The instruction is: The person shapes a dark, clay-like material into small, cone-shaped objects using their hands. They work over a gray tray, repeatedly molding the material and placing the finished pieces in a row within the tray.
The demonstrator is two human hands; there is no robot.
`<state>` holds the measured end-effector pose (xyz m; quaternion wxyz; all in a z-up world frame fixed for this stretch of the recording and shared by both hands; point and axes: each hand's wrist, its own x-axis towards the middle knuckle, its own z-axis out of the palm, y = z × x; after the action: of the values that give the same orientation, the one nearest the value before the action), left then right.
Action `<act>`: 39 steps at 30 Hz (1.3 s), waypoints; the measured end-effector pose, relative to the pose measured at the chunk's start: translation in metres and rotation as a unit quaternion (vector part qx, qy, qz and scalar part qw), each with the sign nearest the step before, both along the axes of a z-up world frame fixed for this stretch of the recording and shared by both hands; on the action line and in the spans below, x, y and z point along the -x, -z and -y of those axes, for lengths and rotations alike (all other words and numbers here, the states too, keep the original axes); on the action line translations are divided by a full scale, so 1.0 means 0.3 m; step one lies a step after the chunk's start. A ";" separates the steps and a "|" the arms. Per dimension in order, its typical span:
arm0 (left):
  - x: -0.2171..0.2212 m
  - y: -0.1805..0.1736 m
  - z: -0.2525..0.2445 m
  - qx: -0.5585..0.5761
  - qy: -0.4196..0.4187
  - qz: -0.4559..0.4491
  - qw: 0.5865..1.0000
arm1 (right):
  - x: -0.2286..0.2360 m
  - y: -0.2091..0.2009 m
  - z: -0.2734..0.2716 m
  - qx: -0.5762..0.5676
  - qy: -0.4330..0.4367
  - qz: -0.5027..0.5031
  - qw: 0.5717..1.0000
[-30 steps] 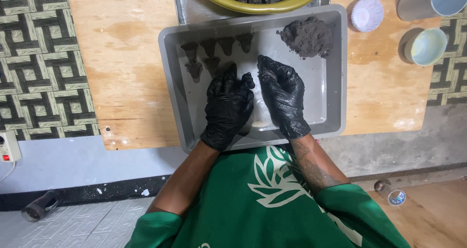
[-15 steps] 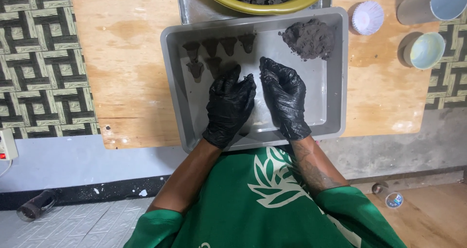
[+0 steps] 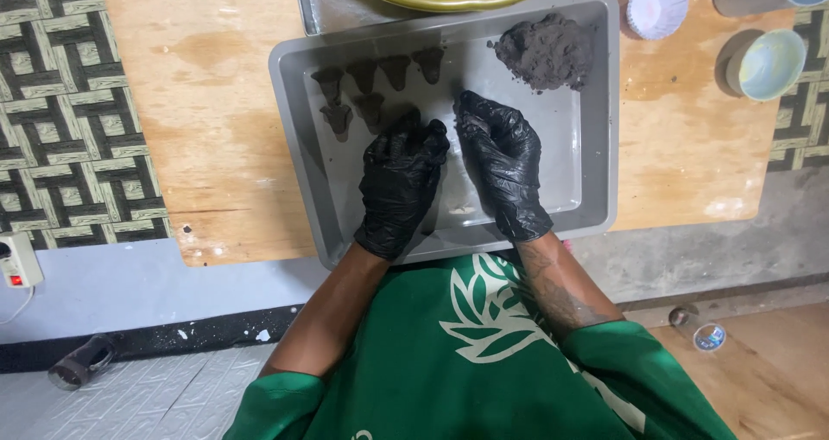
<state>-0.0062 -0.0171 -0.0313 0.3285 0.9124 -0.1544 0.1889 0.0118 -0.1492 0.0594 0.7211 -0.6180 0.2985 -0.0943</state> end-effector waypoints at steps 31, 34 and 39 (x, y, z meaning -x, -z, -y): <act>-0.035 0.101 -0.041 -0.144 0.034 0.017 0.989 | -0.020 -0.059 -0.038 -0.008 -0.006 0.010 1.000; -0.028 0.057 -0.035 -0.196 0.044 0.029 0.979 | -0.021 -0.066 -0.033 0.029 -0.023 -0.024 0.999; -0.048 -0.007 -0.028 -0.172 0.004 0.071 0.982 | -0.025 -0.101 -0.046 0.020 -0.012 -0.027 0.999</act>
<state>0.0084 -0.0086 -0.0292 0.1555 0.9389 -0.2115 0.2227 0.0193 -0.1355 0.0896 0.7015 -0.6382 0.3082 -0.0750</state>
